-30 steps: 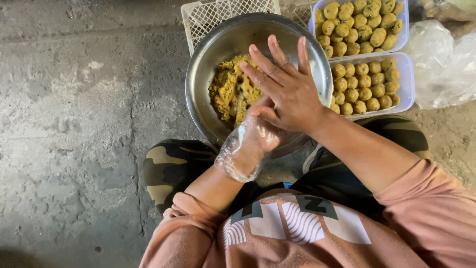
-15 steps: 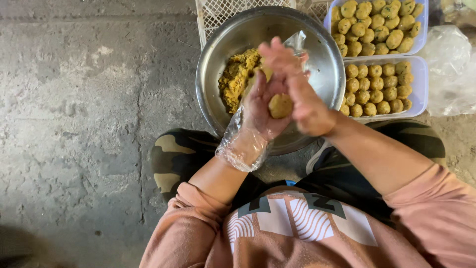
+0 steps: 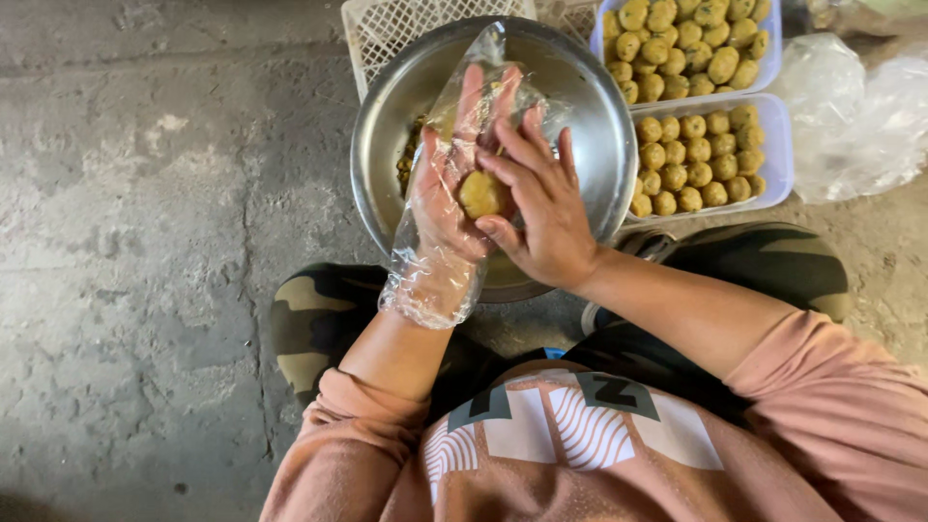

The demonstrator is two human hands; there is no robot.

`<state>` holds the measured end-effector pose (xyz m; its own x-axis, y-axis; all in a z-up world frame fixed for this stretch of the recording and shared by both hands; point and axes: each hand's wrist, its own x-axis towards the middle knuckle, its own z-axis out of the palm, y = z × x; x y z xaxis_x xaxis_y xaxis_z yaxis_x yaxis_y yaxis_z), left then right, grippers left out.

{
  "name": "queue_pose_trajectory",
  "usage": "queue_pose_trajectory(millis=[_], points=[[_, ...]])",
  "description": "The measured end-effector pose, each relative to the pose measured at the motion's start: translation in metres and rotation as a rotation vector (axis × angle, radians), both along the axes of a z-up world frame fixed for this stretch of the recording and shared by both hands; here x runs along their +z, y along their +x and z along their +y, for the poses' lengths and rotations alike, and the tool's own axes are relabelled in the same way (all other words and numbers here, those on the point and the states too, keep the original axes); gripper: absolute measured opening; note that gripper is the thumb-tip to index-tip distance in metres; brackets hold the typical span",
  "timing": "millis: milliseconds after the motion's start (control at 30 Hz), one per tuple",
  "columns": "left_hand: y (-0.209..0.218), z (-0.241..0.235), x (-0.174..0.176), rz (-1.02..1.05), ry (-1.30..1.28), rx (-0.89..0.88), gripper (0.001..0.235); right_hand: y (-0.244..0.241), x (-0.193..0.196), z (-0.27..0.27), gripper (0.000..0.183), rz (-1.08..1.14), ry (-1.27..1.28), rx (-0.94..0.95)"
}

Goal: The person scoops a yellow mixture from a metal bowl using a plastic bag held in the left hand, then rolls the mixture into a ball with both hands. The finished balls are placed into a nearby plastic container. This process is repeated continuously.

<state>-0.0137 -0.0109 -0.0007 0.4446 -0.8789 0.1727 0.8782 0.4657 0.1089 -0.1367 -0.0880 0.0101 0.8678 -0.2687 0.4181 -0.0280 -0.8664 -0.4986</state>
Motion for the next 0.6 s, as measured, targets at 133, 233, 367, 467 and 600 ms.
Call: queue_pose_trajectory(millis=[133, 233, 367, 467, 600], points=[[-0.015, 0.003, -0.002, -0.173, 0.185, 0.068, 0.067, 0.0, -0.003, 0.004, 0.045, 0.013, 0.001, 0.079], [-0.017, 0.001, -0.001, -0.122, 0.195, 0.061, 0.07, -0.007, 0.001, 0.005, 0.062, 0.058, 0.205, 0.104], [-0.014, 0.008, 0.008, -0.171, 0.191, 0.054, 0.067, -0.016, 0.012, 0.0, 0.065, -0.02, 0.069, -0.038], [-0.021, 0.003, 0.006, -0.285, 0.161, 0.088, 0.064, -0.023, 0.014, 0.003, 0.058, 0.04, 0.062, -0.049], [-0.03, -0.003, -0.005, -0.198, 0.297, 0.037, 0.066, -0.034, 0.016, 0.008, 0.051, -0.038, 0.202, 0.002]])
